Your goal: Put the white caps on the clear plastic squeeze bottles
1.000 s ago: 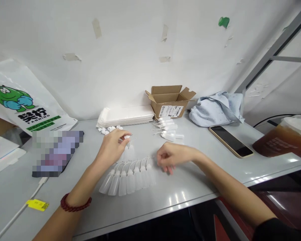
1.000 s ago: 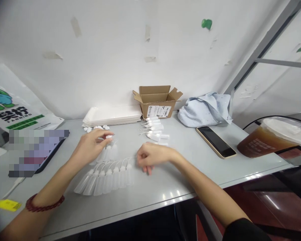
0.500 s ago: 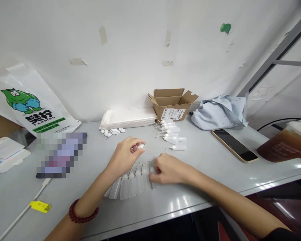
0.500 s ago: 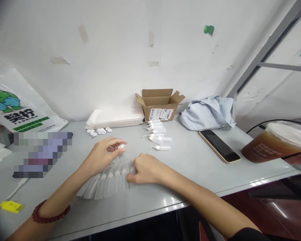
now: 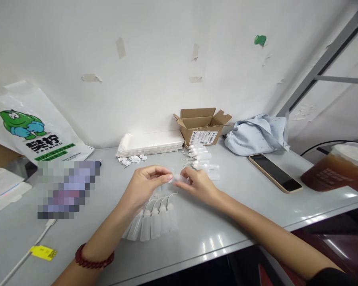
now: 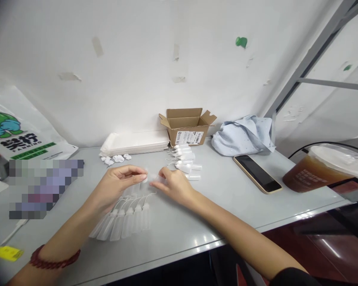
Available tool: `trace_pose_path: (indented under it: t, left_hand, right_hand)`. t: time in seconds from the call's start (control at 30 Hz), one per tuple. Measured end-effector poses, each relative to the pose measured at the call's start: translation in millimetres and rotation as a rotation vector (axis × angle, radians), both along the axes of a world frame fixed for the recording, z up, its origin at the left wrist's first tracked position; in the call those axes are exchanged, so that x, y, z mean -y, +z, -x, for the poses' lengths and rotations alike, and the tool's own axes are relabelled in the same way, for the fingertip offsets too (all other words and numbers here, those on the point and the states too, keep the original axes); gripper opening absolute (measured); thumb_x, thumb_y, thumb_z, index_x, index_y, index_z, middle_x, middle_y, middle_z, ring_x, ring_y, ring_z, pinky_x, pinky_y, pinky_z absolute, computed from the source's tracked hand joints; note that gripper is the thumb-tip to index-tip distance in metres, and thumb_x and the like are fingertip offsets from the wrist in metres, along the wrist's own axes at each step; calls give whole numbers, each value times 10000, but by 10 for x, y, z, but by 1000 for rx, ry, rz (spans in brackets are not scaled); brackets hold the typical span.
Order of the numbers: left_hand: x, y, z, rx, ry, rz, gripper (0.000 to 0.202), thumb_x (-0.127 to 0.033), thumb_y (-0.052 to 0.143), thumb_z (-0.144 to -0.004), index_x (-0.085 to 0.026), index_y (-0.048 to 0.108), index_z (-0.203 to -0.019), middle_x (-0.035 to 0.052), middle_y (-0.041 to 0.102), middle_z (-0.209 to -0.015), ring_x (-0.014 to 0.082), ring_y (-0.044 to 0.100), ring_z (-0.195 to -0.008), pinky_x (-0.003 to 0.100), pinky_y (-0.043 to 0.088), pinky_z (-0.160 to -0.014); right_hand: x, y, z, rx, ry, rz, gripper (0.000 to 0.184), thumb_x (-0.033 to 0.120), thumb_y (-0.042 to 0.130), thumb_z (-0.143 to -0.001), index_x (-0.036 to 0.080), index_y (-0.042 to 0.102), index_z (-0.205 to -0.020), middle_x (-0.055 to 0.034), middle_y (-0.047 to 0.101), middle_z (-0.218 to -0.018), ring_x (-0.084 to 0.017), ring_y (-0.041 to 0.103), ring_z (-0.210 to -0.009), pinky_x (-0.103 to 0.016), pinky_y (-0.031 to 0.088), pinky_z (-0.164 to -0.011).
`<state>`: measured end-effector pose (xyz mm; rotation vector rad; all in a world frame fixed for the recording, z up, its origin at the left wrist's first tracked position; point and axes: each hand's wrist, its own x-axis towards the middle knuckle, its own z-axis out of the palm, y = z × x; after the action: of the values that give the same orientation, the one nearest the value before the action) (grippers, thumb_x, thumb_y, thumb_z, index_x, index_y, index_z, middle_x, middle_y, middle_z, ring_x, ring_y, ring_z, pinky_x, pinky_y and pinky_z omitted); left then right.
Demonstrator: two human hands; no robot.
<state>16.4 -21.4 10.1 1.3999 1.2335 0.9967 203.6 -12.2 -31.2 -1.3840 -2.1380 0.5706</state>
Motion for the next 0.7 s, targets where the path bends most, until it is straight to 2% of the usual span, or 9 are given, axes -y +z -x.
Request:
trace_pose_path:
  t: [0.17,0.33,0.47,0.6,0.7]
  left_hand:
    - [11,-61,-63,68,56,-8,178,-316,748,-618,-190,730,-743,38,744,-797,211,674,-806,339,542,-775]
    - [18,-50,-47,-36,104,-70,152,-312,720,-666,-196,723,-764,18,734,-785,197,670,-775,312,542,-745]
    - [53,-69,-47,-309,-70,-168,127,-280,625,-759,-200,700,-824,27,715,-855,197,649,-803,330,525,-762]
    - [117,-197,-150,-565,-316,-456,205,-204,524,-834,-198,667,-981,60,672,-1028,218,593,-961,376,483,-869]
    - [145,-287,-273,-677,-465,-589,261,-149,464,-863,-179,636,-1057,86,636,-1091,235,538,-1072,395,451,-937]
  right_hand:
    - [13,-52,41,-70,33,31,244,394,610,-805,178,511,-860,-4,571,-685,-116,488,-546,-223,351,-533]
    - [-4,-29,43,-97,-24,20,268,399,644,-780,176,504,-830,-2,570,-682,-123,496,-561,-233,358,-548]
    - [-60,11,-7,-176,-112,51,257,389,633,-784,179,489,-816,9,564,-683,-113,497,-539,-231,361,-538]
    - [-106,31,-52,-231,-168,91,279,424,615,-782,186,471,-800,21,540,-672,-106,490,-502,-233,357,-517]
    - [-120,42,-67,-257,-179,92,280,426,610,-781,190,459,-778,30,513,-651,-106,488,-503,-232,354,-510]
